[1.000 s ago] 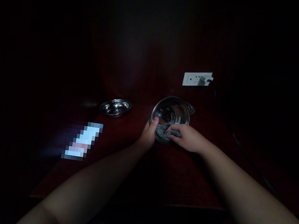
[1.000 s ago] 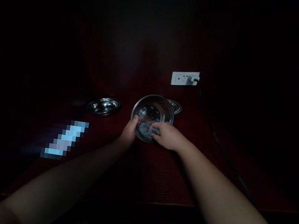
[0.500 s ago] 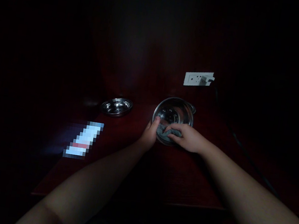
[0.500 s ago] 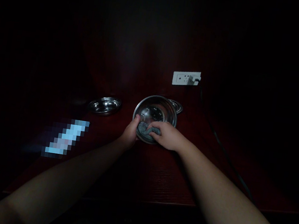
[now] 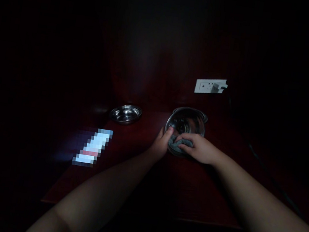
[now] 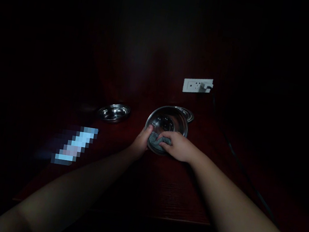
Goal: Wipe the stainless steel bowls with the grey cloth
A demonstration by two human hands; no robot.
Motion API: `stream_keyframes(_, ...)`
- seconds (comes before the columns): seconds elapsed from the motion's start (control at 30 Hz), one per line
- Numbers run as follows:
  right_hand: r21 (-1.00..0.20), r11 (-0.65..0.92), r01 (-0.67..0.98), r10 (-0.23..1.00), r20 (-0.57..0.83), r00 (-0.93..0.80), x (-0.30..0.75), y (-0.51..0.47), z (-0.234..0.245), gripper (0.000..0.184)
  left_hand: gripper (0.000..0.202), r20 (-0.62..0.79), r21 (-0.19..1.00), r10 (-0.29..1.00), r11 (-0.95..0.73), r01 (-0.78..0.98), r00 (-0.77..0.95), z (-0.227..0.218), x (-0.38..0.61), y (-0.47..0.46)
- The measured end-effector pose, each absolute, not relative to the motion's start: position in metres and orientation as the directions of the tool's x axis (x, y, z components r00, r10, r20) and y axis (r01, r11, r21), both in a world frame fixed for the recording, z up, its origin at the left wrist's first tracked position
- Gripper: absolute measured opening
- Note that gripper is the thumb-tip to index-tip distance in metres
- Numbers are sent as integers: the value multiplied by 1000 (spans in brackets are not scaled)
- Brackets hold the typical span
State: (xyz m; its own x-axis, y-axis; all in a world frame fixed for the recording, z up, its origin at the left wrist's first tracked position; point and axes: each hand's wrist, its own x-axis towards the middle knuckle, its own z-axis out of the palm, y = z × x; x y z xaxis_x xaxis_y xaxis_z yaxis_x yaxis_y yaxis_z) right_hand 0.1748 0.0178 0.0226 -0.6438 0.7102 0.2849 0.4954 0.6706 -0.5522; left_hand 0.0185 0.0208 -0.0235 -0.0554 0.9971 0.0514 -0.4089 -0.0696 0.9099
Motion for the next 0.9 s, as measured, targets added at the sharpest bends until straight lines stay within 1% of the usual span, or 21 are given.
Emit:
stream_keyframes(0.07, -558, 666, 494, 712, 279, -644, 175, 19, 22, 20, 47, 96, 920, 995, -103, -377, -37, -22, 19, 19)
stream_keyframes(0.13, -558, 662, 500, 718, 283, -636, 176, 20, 21, 18, 47, 79, 931, 997, -72, -357, 7, -18, 18, 14)
stream_keyframes(0.2, -558, 656, 507, 730, 301, -614, 177, 22, 20, 18, 50, 91, 943, 992, -57, -329, 90, -15, 17, 9)
stream_keyframes(0.33, -565, 637, 524, 758, 338, -558, 178, 25, 20, 18, 63, 199, 944, 944, -113, -310, 263, -11, 15, 4)
stream_keyframes(0.4, -564, 619, 547, 778, 347, -523, 178, 27, 19, 18, 64, 249, 936, 929, -159, -314, 273, -12, 15, 4)
stream_keyframes(0.47, -570, 605, 556, 794, 380, -474, 177, 29, 18, 17, 61, 259, 929, 938, -178, -323, 229, -13, 16, 6)
stream_keyframes(0.53, -590, 582, 560, 813, 435, -387, 177, 31, 17, 18, 57, 232, 929, 955, -162, -332, 184, -14, 18, 7)
stream_keyframes(0.63, -635, 510, 580, 840, 513, -176, 181, 34, 18, 20, 56, 178, 932, 969, -111, -344, 169, -15, 19, 9)
stream_keyframes(0.7, -657, 472, 587, 823, 568, -26, 184, 34, 21, 23, 52, 148, 933, 974, -81, -350, 169, -16, 19, 9)
stream_keyframes(0.77, -651, 474, 593, 782, 620, 56, 185, 34, 23, 26, 49, 116, 930, 982, -55, -363, 147, -17, 19, 10)
stream_keyframes(0.83, -608, 515, 604, 759, 651, 8, 185, 32, 23, 30, 48, 90, 922, 989, -39, -386, 115, -18, 19, 12)
stream_keyframes(0.9, -550, 583, 598, 761, 628, -165, 182, 31, 21, 34, 49, 73, 908, 993, -27, -417, 95, -20, 19, 14)
